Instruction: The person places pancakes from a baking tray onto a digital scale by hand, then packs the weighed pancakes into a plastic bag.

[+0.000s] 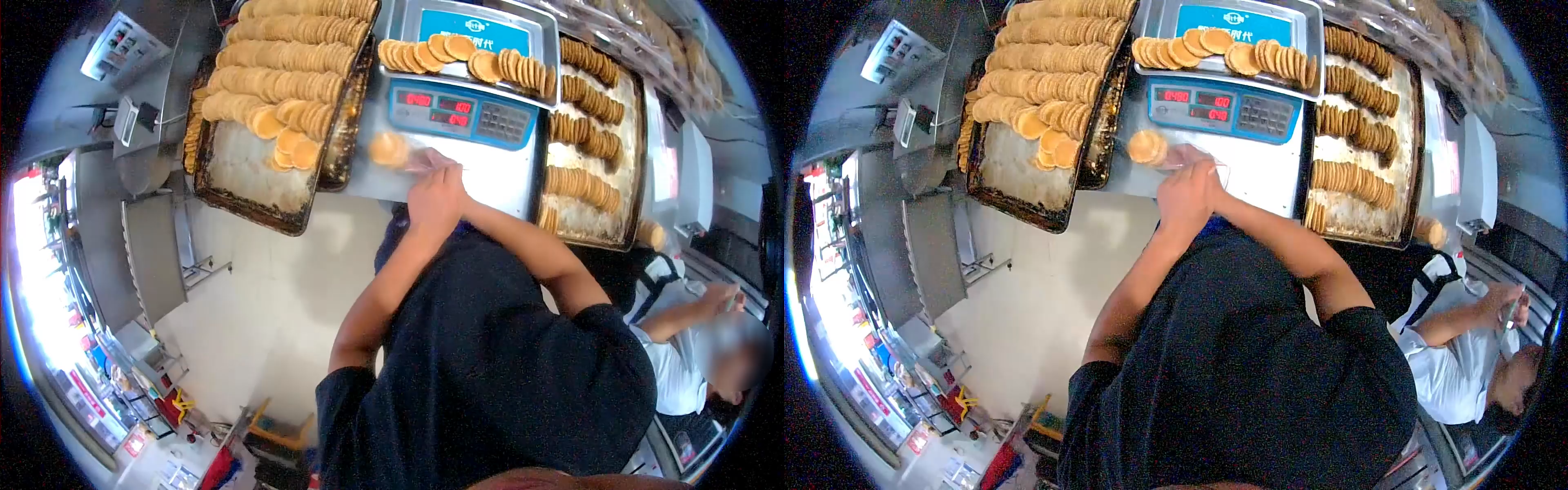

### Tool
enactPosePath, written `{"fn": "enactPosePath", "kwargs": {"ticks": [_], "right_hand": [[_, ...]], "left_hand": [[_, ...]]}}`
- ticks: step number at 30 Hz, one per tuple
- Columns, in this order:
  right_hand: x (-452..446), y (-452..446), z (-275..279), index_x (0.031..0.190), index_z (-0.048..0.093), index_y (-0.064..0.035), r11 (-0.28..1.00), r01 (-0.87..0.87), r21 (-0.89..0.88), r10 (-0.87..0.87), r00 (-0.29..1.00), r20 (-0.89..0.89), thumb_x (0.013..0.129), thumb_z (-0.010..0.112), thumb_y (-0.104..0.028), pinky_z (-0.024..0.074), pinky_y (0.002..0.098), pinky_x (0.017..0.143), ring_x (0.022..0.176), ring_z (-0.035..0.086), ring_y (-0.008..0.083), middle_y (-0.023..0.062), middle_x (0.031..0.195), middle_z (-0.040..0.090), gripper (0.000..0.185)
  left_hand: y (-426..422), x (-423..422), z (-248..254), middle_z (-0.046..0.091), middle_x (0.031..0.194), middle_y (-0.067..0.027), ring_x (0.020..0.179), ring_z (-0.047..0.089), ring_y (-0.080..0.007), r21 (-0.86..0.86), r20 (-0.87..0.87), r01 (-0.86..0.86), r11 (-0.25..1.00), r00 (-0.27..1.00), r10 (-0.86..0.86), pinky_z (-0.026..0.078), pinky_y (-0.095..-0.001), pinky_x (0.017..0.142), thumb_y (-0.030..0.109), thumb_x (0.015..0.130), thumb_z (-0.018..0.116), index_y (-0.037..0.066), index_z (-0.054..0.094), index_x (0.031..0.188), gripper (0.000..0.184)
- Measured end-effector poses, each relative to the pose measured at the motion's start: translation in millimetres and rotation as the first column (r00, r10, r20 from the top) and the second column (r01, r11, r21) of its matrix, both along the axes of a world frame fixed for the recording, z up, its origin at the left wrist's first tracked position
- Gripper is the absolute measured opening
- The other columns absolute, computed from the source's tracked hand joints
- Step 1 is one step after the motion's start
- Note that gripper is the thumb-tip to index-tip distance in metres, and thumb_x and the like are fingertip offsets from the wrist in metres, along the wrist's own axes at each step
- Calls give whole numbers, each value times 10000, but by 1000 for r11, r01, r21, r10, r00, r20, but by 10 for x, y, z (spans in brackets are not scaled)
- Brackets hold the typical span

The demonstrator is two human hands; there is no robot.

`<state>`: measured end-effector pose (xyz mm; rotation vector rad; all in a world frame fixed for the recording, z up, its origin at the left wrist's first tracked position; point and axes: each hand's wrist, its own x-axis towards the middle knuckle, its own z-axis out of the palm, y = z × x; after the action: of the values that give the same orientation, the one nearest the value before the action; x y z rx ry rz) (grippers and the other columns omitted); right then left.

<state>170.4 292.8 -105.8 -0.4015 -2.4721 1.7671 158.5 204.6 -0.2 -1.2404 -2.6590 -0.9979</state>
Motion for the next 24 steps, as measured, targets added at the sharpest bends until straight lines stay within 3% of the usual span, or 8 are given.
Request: {"fn": "enactPosePath", "kwargs": {"ticks": [4, 6, 11, 13, 18, 20, 23, 24], "right_hand": [[-107, -230, -252, 1196, 638, -21, 800, 185, -571, -299, 948, -112, 953, 687, -158, 521, 345, 922, 1050, 650, 209, 86, 1098, 674, 283], [-229, -109, -250, 1249, 631, -27, 950, 14, -311, -18, 1000, -12, 980, 689, -205, 499, 335, 943, 1077, 635, 200, 68, 1135, 669, 327], [-46, -4, -320, 1365, 580, -30, 909, -121, -400, 43, 979, -200, 982, 675, -203, 469, 407, 1023, 1186, 626, 286, 159, 1304, 662, 430], [189, 256, 304, 1322, 616, -17, 924, -367, 109, 378, 918, -120, 951, 668, -135, 491, 433, 998, 1174, 640, 354, 220, 1288, 666, 393], [482, 760, 974, 1073, 718, 14, 868, -491, 70, 478, 866, 147, 897, 621, 5, 570, 387, 848, 914, 730, 326, 180, 973, 750, 201], [477, 997, 1248, 1022, 717, 24, 896, -337, -289, 397, 901, 178, 893, 569, 45, 584, 347, 766, 799, 731, 218, 130, 882, 748, 198], [-18, 1298, 1301, 1072, 728, -11, 974, -72, 215, 71, 997, 12, 952, 633, -70, 571, 309, 697, 768, 711, 150, 102, 898, 741, 163], [-238, 1268, 1379, 1087, 728, -13, 981, 107, 161, -112, 994, 19, 966, 685, -157, 571, 332, 705, 824, 723, 198, 134, 944, 731, 193]], "left_hand": [[28, 70, -67, 709, 833, -128, 754, 699, -326, -207, 69, 107, 972, 993, -95, 547, -449, 695, 125, 920, 595, 78, 679, 1061, 171], [-19, 62, -81, 705, 851, -109, 793, 703, -308, -226, 52, 96, 969, 995, -86, 553, -431, 714, 124, 892, 606, 81, 668, 1067, 191], [-27, -28, -54, 720, 844, -113, 772, 705, -326, -36, -22, -30, 999, 999, 29, 554, -455, 714, 171, 953, 579, 91, 689, 1081, 186], [-46, -57, -31, 701, 868, -104, 815, 701, -310, -95, -26, -111, 989, 994, 109, 554, -432, 736, 132, 871, 617, 93, 662, 1064, 201], [-109, -96, 6, 715, 902, -131, 831, 709, -339, -157, 88, -85, 984, 991, 99, 563, -449, 741, 193, 910, 638, 83, 666, 1153, 268], [-120, -79, 97, 729, 933, -156, 841, 711, -367, -110, 204, -75, 991, 974, 96, 561, -473, 733, 293, 956, 655, 73, 651, 1241, 360], [-151, -70, 44, 735, 904, -157, 778, 708, -363, -23, 155, -82, 996, 984, 84, 547, -453, 683, 381, 961, 692, 92, 624, 1336, 478], [-163, -60, 61, 735, 904, -157, 778, 708, -363, -21, 151, -79, 997, 985, 82, 547, -453, 683, 381, 961, 692, 92, 624, 1336, 478]]}}
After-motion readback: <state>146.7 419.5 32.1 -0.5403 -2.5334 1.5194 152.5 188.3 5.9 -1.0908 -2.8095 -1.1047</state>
